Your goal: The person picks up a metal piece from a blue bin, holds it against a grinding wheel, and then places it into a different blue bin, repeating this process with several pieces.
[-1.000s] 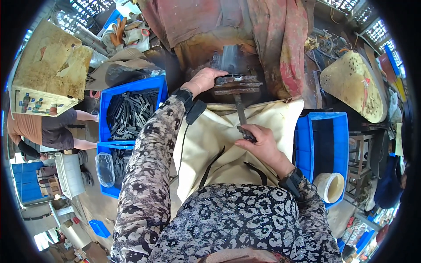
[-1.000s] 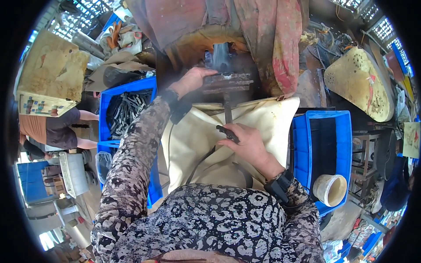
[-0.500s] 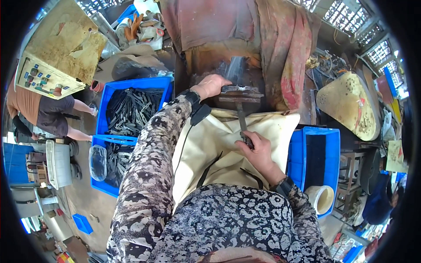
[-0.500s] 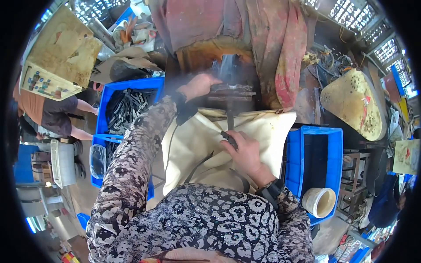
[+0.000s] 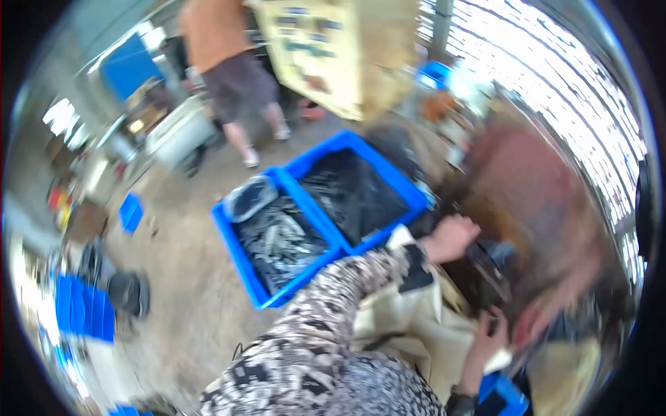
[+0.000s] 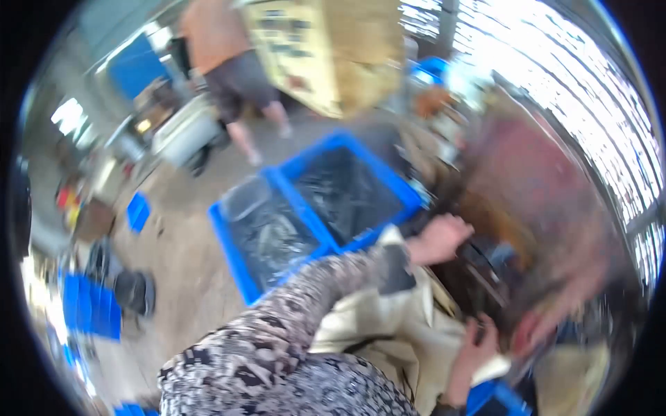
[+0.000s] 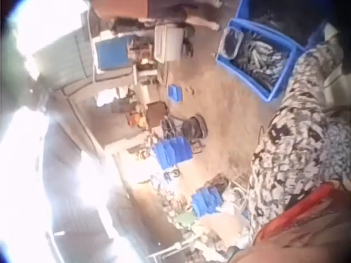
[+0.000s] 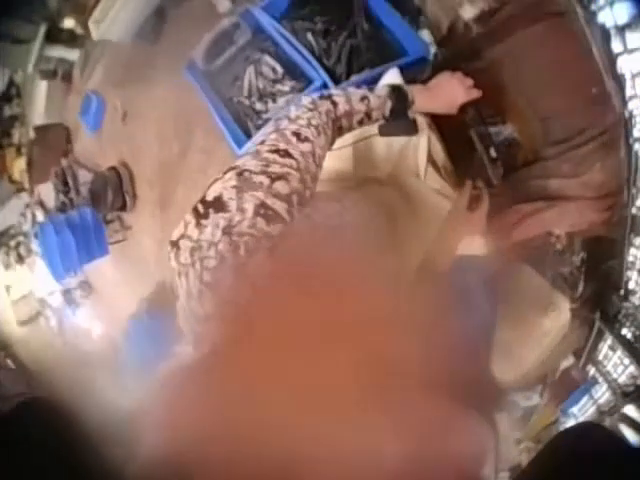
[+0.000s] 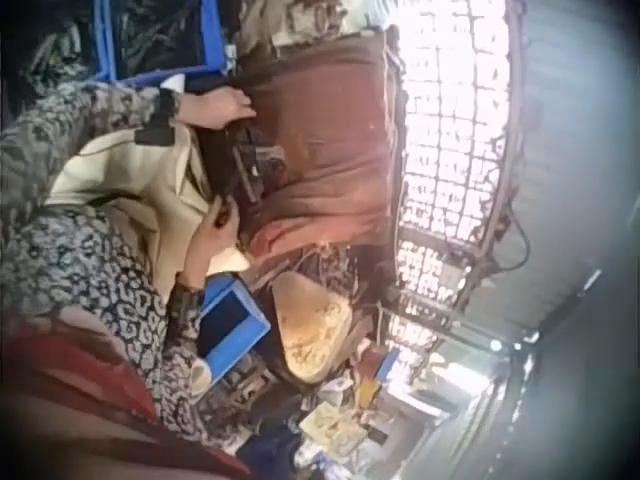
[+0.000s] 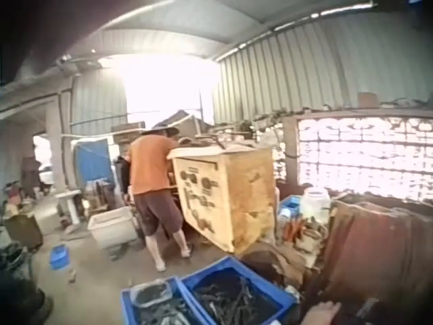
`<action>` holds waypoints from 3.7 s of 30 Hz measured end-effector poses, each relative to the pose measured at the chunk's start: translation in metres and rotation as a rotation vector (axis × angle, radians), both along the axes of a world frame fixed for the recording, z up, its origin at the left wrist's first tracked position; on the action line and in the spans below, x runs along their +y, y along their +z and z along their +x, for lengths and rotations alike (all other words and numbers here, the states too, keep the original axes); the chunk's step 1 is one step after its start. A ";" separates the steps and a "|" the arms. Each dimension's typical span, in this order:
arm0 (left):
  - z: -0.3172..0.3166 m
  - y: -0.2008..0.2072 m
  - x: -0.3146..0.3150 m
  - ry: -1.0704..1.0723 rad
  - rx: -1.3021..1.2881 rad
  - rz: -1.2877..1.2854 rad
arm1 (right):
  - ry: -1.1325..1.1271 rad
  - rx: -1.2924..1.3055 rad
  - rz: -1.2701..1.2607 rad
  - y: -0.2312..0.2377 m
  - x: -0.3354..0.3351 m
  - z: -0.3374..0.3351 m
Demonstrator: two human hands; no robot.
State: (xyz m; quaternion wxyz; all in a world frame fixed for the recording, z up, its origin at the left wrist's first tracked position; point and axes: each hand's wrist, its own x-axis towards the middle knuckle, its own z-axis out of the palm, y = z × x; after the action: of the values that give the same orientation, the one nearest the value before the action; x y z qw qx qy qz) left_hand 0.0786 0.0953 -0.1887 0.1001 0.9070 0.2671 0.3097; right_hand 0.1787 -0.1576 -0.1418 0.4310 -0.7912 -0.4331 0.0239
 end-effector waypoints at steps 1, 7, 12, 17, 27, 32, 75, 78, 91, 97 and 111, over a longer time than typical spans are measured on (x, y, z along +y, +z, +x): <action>-0.006 0.000 -0.010 0.037 -0.038 -0.086 | 0.005 -0.049 0.014 0.012 0.016 0.014; -0.031 -0.023 -0.016 0.104 0.039 -0.298 | 0.121 -0.185 0.032 0.054 0.136 0.099; -0.026 -0.021 -0.013 0.093 0.098 -0.315 | 0.154 -0.250 0.007 0.064 0.196 0.150; -0.022 -0.026 -0.010 0.094 0.046 -0.329 | 0.138 -0.208 -0.038 0.058 0.225 0.183; -0.023 -0.023 -0.011 0.128 0.089 -0.372 | 0.145 -0.224 -0.044 0.051 0.251 0.209; -0.025 -0.029 -0.015 0.128 0.094 -0.373 | 0.125 -0.180 -0.109 0.055 0.247 0.192; 0.070 0.048 -0.170 -0.394 -0.683 -1.938 | -0.168 0.549 0.703 -0.011 0.012 0.048; 0.067 0.045 -0.168 -0.340 -0.592 -1.906 | -0.179 -0.050 0.473 -0.029 -0.006 0.053; 0.085 0.058 -0.183 -0.646 -0.179 -2.024 | -0.024 0.555 0.197 -0.026 -0.057 0.058; 0.089 0.070 -0.191 -0.601 -0.046 -1.966 | 0.129 0.865 0.388 -0.040 -0.095 0.075; 0.102 0.050 -0.213 -0.403 0.057 -1.933 | -0.279 -0.011 -0.073 -0.036 -0.110 0.029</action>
State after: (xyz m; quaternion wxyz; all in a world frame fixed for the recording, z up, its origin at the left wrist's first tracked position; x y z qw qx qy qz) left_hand 0.1804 -0.1177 -0.1389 0.8423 0.4707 0.2480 -0.0865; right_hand 0.2074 -0.2677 -0.1782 0.3988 -0.8590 -0.3201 -0.0250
